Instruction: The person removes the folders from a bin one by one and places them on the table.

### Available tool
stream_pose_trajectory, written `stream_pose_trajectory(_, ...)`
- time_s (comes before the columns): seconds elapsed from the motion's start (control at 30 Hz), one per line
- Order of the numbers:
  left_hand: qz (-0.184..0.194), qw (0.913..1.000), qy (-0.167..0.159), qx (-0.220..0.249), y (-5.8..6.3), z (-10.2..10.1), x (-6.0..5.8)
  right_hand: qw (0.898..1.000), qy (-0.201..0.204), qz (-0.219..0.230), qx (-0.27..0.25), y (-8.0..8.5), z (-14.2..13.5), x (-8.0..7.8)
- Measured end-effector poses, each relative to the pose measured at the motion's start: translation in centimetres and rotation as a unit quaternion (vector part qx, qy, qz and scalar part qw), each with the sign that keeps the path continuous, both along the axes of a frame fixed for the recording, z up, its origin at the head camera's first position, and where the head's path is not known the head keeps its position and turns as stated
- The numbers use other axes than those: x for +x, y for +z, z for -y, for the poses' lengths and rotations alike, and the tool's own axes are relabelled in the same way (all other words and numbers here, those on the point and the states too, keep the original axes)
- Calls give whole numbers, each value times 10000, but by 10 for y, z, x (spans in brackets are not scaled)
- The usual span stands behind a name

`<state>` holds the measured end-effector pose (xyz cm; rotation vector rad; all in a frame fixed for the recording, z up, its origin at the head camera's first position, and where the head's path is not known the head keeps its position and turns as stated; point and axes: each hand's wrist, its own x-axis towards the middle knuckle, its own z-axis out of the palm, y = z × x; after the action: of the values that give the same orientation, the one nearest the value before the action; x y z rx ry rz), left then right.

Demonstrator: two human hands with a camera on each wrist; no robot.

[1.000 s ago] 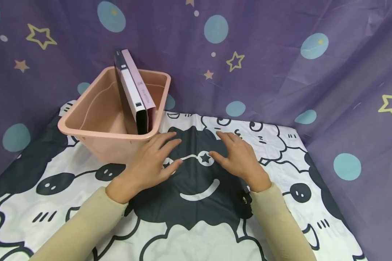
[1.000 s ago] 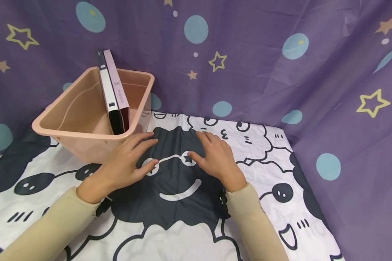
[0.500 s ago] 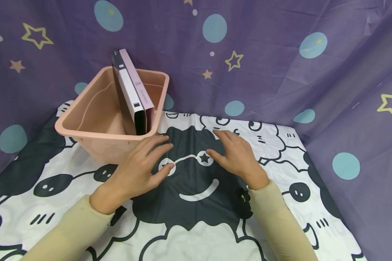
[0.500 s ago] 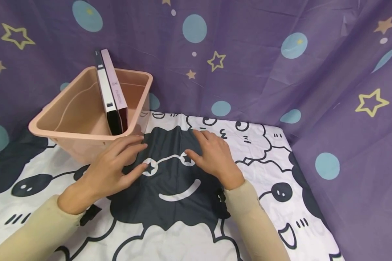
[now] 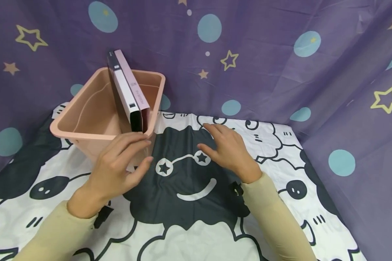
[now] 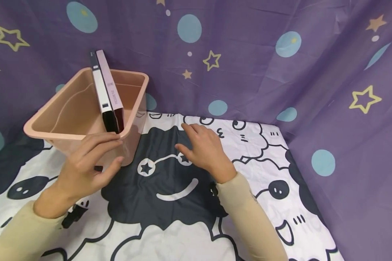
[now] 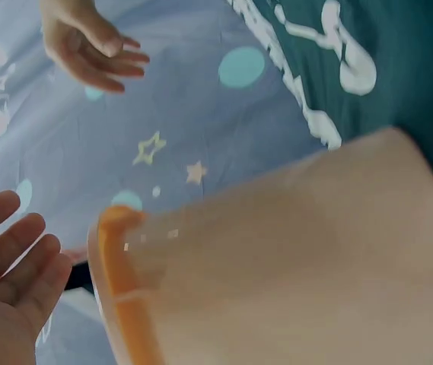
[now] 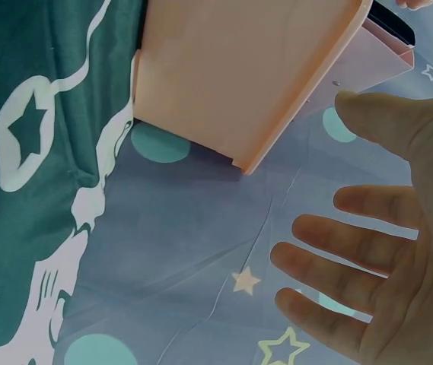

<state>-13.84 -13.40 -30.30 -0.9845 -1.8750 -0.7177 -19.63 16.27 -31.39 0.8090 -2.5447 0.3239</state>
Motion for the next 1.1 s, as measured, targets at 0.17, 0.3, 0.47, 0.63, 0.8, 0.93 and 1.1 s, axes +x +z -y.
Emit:
stream_pose_trajectory(0.17, -135, 9992, 203, 327, 9, 7, -2, 10000, -28, -24, 47, 5, 3, -1)
stream_pose_trajectory(0.3, -215, 9975, 405, 531, 13, 15, -5, 9999, 54, -80, 60, 11, 7, -2)
stream_pose_trajectory(0.47, -213, 9949, 699, 694, 15, 35, -12, 9997, 212, -152, 39, 18, 14, -5)
stream_pose_trajectory(0.63, -98, 9929, 928, 734, 11, 50, -19, 9996, 225, -162, 108, 22, 18, -7)
stream_pose_trajectory(0.8, -59, 9892, 1147, 912, 6, 58, -25, 9992, 309, -200, 161, 26, 23, -9)
stream_pose_trajectory(0.93, -54, 9854, 1353, 1032, 3, 63, -30, 9990, 313, -164, 265, 29, 25, -10)
stream_pose_trajectory(1.1, 147, 9832, 1561, 935, 0, 75, -35, 9988, 305, -148, 350, 30, 28, -11)
